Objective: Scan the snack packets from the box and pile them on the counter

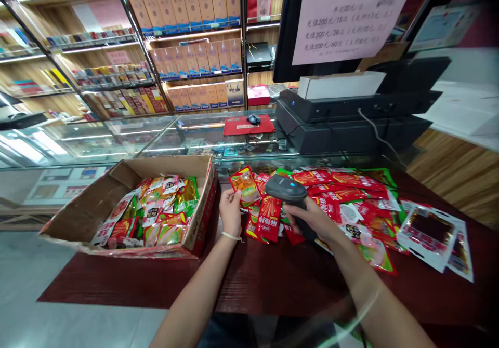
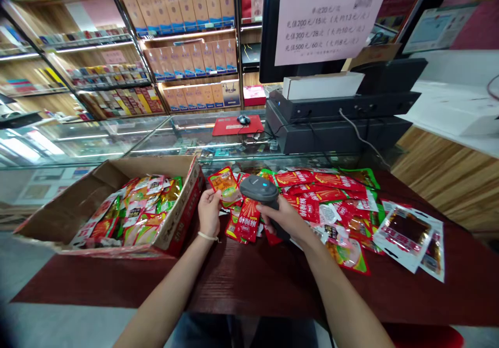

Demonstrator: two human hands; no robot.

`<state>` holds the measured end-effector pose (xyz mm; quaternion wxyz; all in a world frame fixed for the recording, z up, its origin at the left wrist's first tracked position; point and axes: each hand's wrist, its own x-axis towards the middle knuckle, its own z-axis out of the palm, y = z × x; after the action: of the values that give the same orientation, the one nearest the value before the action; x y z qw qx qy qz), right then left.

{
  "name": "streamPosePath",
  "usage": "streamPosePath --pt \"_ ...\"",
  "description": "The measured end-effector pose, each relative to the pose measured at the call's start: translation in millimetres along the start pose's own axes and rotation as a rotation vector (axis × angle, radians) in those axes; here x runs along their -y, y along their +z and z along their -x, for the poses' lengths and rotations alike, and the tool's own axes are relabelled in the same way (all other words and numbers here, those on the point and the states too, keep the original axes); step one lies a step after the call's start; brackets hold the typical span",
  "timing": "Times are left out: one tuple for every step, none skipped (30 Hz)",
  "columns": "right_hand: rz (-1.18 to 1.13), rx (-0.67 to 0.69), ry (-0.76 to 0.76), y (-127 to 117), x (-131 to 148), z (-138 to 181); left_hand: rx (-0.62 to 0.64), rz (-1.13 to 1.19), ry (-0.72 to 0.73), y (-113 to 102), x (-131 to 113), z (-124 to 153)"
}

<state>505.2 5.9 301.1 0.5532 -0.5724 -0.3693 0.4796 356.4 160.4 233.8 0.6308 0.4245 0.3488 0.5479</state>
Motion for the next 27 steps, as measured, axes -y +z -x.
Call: streamPosePath --pt "0.004 0.003 -0.001 0 0 0 -0.003 0.006 -0.001 0 0 0" --pt "0.005 0.008 -0.003 0 -1 -1 -0.004 0.012 -0.002 0 1 0" --pt "0.002 0.011 -0.007 -1 -1 -1 -0.003 0.018 -0.002 0 1 0" --pt "-0.003 0.014 -0.012 -1 -1 -1 0.002 0.023 0.003 0 2 0" --pt "-0.012 0.014 -0.021 -2 0 -1 0.008 0.026 0.011 0 2 -1" --pt "-0.022 0.007 -0.033 -3 2 -1 0.011 0.026 0.024 -1 2 -1" --pt "-0.032 -0.004 -0.048 -6 3 -1 0.012 0.021 0.040 -1 1 -2" --pt "-0.042 -0.025 -0.065 -9 6 0 0.014 0.008 0.059 0 0 -3" --pt "-0.055 -0.054 -0.082 -13 8 0 0.020 -0.013 0.080 0 -2 -4" --pt "-0.071 -0.090 -0.099 -18 11 1 0.032 -0.041 0.101 2 -4 -5" --pt "-0.089 -0.135 -0.116 -24 13 3 0.053 -0.075 0.123 5 -6 -6" --pt "-0.103 -0.180 -0.133 -30 16 4 0.084 -0.113 0.145 8 -9 -6" --pt "-0.115 -0.223 -0.150 -37 18 6 0.120 -0.155 0.168 13 -11 -7" --pt "-0.124 -0.258 -0.169 -44 20 8 0.161 -0.199 0.192 19 -13 -7" --pt "-0.131 -0.284 -0.188 -50 21 10 0.199 -0.245 0.218 25 -14 -8" --pt "-0.139 -0.304 -0.208 -56 22 11 0.232 -0.296 0.254 32 -14 -7" --pt "-0.152 -0.320 -0.231 -61 23 13 0.262 -0.357 0.301 40 -14 -7" --pt "-0.169 -0.333 -0.251 -65 24 14 0.290 -0.427 0.360 48 -13 -6" --pt "-0.186 -0.346 -0.266 -69 24 15 0.319 -0.504 0.426 55 -12 -4" --pt "-0.197 -0.357 -0.274 -72 24 16 0.356 -0.586 0.491 62 -10 -3" --pt "-0.204 -0.364 -0.274 -75 24 16 0.407 -0.669 0.547 68 -7 -1" --pt "-0.207 -0.367 -0.268 -77 24 16 0.469 -0.747 0.582 73 -5 0" --pt "-0.209 -0.366 -0.262 -78 24 17 0.536 -0.815 0.599 77 -2 2" --pt "-0.215 -0.365 -0.260 -79 24 17 0.605 -0.872 0.604 79 1 3" --pt "-0.225 -0.365 -0.266 -79 25 18 0.671 -0.919 0.599 81 4 5" --pt "-0.237 -0.364 -0.275 -79 25 18 0.731 -0.955 0.592 81 7 6" --pt "-0.249 -0.360 -0.285 -78 25 19 0.781 -0.980 0.587 80 10 7"
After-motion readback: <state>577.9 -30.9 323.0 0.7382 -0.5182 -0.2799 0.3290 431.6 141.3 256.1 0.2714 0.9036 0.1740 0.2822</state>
